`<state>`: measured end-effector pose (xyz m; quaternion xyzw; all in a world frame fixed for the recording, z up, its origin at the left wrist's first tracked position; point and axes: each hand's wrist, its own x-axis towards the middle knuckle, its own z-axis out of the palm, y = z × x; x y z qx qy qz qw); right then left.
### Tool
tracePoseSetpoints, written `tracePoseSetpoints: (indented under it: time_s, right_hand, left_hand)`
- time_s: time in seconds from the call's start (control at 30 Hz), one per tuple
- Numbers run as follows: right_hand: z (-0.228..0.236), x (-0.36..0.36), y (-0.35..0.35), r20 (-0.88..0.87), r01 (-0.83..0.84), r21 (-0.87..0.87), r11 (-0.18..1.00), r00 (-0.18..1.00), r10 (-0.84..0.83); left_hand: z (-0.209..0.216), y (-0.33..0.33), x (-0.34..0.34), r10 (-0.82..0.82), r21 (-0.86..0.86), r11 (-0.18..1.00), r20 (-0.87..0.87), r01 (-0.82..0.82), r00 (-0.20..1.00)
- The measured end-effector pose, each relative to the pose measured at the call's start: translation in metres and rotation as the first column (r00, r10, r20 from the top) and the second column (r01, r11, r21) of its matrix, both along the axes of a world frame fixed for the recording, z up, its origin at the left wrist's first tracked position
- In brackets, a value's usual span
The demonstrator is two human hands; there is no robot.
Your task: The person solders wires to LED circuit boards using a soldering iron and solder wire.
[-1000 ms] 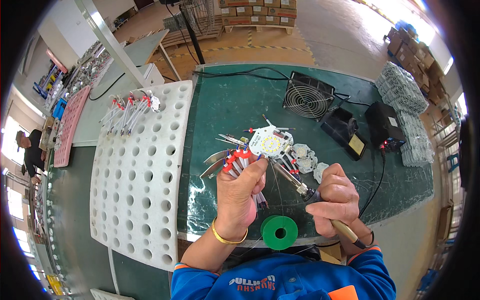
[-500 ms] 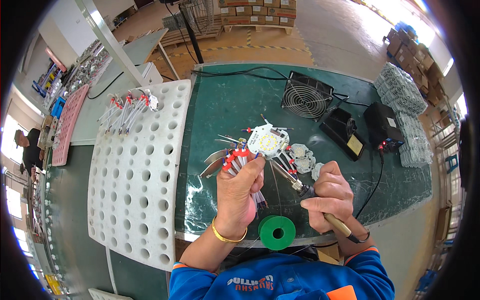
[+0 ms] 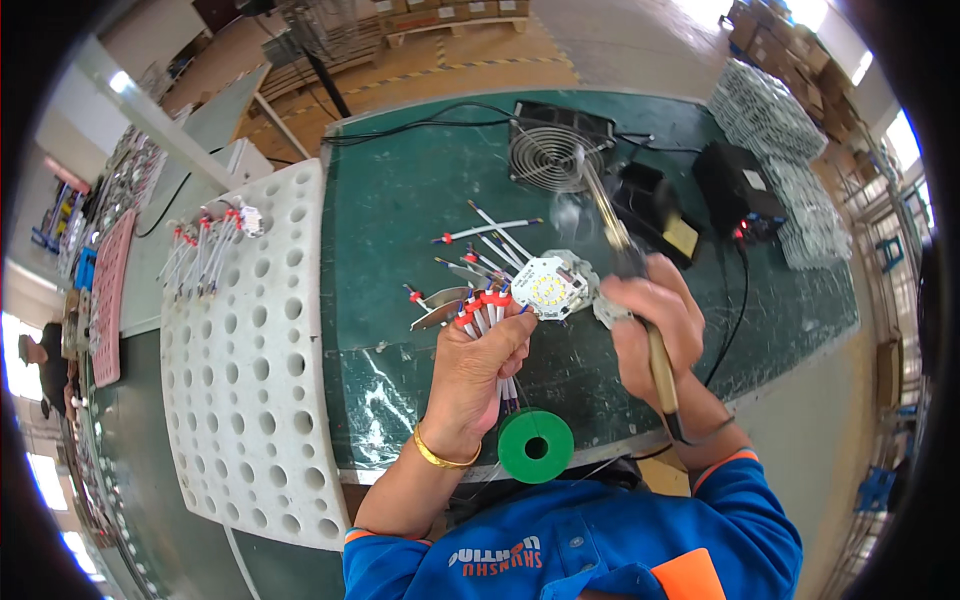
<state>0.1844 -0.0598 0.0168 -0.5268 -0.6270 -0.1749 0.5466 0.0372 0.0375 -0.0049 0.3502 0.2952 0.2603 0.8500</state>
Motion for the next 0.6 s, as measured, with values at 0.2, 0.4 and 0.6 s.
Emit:
tracePoseSetpoints:
  time_s: [0.2, 0.4, 0.6]
  right_hand:
    - [-0.018, 0.003, 0.010, -0.248, -0.033, -0.161, 0.986, 0.969, -0.008]
    - [-0.014, 0.004, 0.005, -0.208, -0.110, -0.287, 0.952, 0.977, 0.050]
    - [-0.025, -0.004, 0.008, -0.145, -0.045, -0.222, 0.974, 0.989, 0.012]
  left_hand:
    - [-0.012, -0.006, 0.009, -0.124, 0.153, 0.978, -0.100, 0.138, 0.987]
    - [-0.014, 0.003, 0.003, -0.070, 0.132, 0.989, -0.008, 0.070, 0.998]
    - [-0.020, 0.005, -0.002, -0.125, 0.029, 0.992, 0.100, 0.123, 0.987]
